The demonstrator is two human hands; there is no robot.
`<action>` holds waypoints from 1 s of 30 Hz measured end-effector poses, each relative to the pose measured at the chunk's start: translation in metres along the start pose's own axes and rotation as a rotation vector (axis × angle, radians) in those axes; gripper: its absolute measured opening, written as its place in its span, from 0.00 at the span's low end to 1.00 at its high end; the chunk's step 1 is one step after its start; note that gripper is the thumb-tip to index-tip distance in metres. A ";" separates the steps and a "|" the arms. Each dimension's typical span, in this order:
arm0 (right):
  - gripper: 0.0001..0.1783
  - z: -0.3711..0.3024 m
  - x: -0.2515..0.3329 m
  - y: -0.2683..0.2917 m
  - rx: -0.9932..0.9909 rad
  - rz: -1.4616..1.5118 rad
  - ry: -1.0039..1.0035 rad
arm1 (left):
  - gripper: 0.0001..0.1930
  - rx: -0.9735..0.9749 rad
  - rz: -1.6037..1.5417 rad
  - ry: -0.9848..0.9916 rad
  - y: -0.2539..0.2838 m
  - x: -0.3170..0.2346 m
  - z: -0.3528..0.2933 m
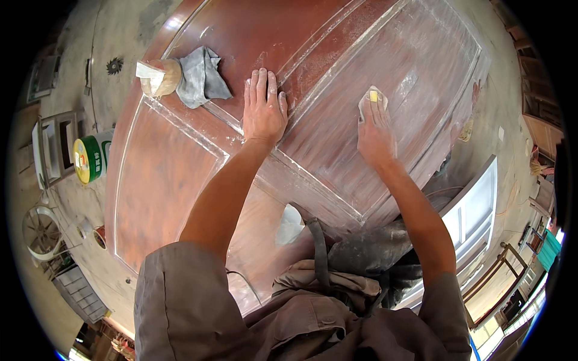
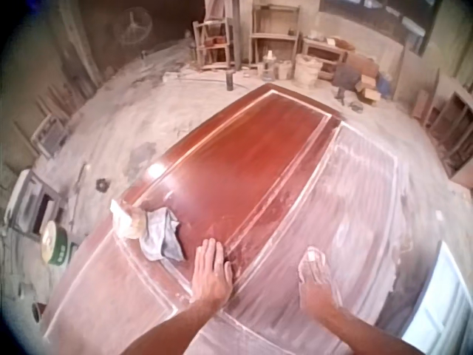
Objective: The person sands a large reddish-brown wooden door lying flat on the floor using a yellow sanding block. They move the block across the surface and along the edges, occasionally switching hands and adjusting position to reach different areas.
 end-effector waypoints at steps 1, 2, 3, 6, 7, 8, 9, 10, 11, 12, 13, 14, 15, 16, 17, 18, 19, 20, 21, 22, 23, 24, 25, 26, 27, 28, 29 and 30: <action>0.33 -0.014 0.014 -0.015 -0.023 -0.068 0.024 | 0.27 -0.004 -0.006 -0.008 0.000 0.000 0.004; 0.33 -0.028 0.031 -0.027 -0.050 -0.142 0.049 | 0.27 -0.014 -0.014 -0.017 -0.001 -0.001 0.012; 0.33 -0.058 0.064 -0.042 0.012 -0.207 0.176 | 0.27 0.008 -0.002 0.001 -0.003 0.001 0.012; 0.33 -0.093 0.068 -0.050 0.148 -0.049 0.428 | 0.28 -0.011 0.000 0.004 -0.003 -0.001 0.013; 0.33 -0.083 0.054 -0.040 0.151 -0.070 0.306 | 0.28 -0.016 0.015 0.006 -0.003 0.002 0.010; 0.34 -0.058 0.025 -0.021 0.155 -0.091 0.193 | 0.28 -0.013 0.023 0.011 0.000 0.006 0.009; 0.35 -0.021 -0.017 -0.001 0.073 -0.116 0.075 | 0.27 -0.014 0.019 0.008 0.002 0.003 0.012; 0.36 -0.003 -0.046 0.010 0.003 -0.144 -0.051 | 0.27 -0.006 0.003 0.006 0.001 -0.002 0.012; 0.36 -0.016 -0.034 -0.005 0.009 -0.137 -0.060 | 0.27 0.001 0.025 0.004 0.000 0.000 0.009; 0.35 -0.028 -0.016 -0.015 -0.014 -0.150 -0.070 | 0.27 0.005 0.020 0.003 -0.001 -0.002 0.010; 0.35 -0.037 0.004 -0.025 -0.046 -0.161 -0.071 | 0.27 0.000 0.024 0.002 -0.001 -0.002 0.013; 0.34 -0.074 0.038 -0.047 -0.023 -0.135 0.090 | 0.27 0.004 0.024 0.003 -0.001 -0.002 0.013; 0.34 -0.106 0.059 -0.062 0.007 -0.110 0.244 | 0.27 0.001 0.016 0.005 -0.003 -0.004 0.011; 0.33 -0.104 0.053 -0.059 0.059 -0.124 0.309 | 0.27 -0.003 0.017 0.005 -0.003 -0.002 0.011; 0.33 -0.102 0.038 -0.053 0.111 -0.138 0.373 | 0.27 -0.007 0.018 0.005 -0.003 0.001 0.012; 0.33 -0.102 0.024 -0.048 0.172 -0.147 0.431 | 0.27 -0.013 0.019 -0.004 -0.004 0.001 0.011; 0.35 -0.075 0.014 -0.023 0.080 -0.161 0.327 | 0.27 -0.009 0.041 0.003 -0.001 0.008 0.006; 0.34 -0.067 0.005 -0.025 0.051 -0.174 0.254 | 0.27 -0.015 0.043 0.000 -0.001 0.006 0.008; 0.34 -0.065 -0.004 -0.030 0.031 -0.193 0.172 | 0.27 -0.013 0.032 0.006 -0.001 0.000 0.011; 0.33 -0.061 -0.012 -0.034 0.002 -0.213 0.095 | 0.27 -0.004 0.022 0.003 -0.004 -0.003 0.009; 0.33 -0.060 -0.018 -0.038 -0.026 -0.233 0.018 | 0.27 0.004 0.011 0.000 -0.007 -0.004 0.005; 0.33 -0.069 0.003 -0.040 -0.041 -0.211 0.070 | 0.27 -0.005 0.019 0.003 -0.005 0.002 0.010; 0.33 -0.079 0.025 -0.039 -0.057 -0.194 0.120 | 0.27 -0.003 0.039 0.003 -0.003 0.004 0.009; 0.33 -0.119 0.044 -0.052 0.050 -0.132 0.208 | 0.27 -0.003 0.030 0.003 -0.004 0.000 0.010; 0.34 -0.140 0.054 -0.064 0.152 -0.060 0.298 | 0.27 -0.002 0.031 0.003 -0.003 0.000 0.011; 0.34 -0.136 0.041 -0.061 0.136 -0.107 0.295 | 0.27 0.003 0.033 0.004 -0.003 -0.001 0.011; 0.34 -0.122 0.012 -0.051 0.119 -0.155 0.291 | 0.27 -0.007 0.024 0.001 -0.003 -0.001 0.012; 0.34 -0.107 -0.018 -0.044 0.108 -0.196 0.288 | 0.27 -0.014 0.024 -0.006 -0.005 -0.002 0.011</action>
Point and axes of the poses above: each hand's wrist, its own z-axis towards the middle knuckle, its own y-axis out of the back of the hand, x = y × z, the point moved 1 cm from there along z, towards the middle knuckle, and after that the axes turned 14 degrees about x, right-handed, at the moved point
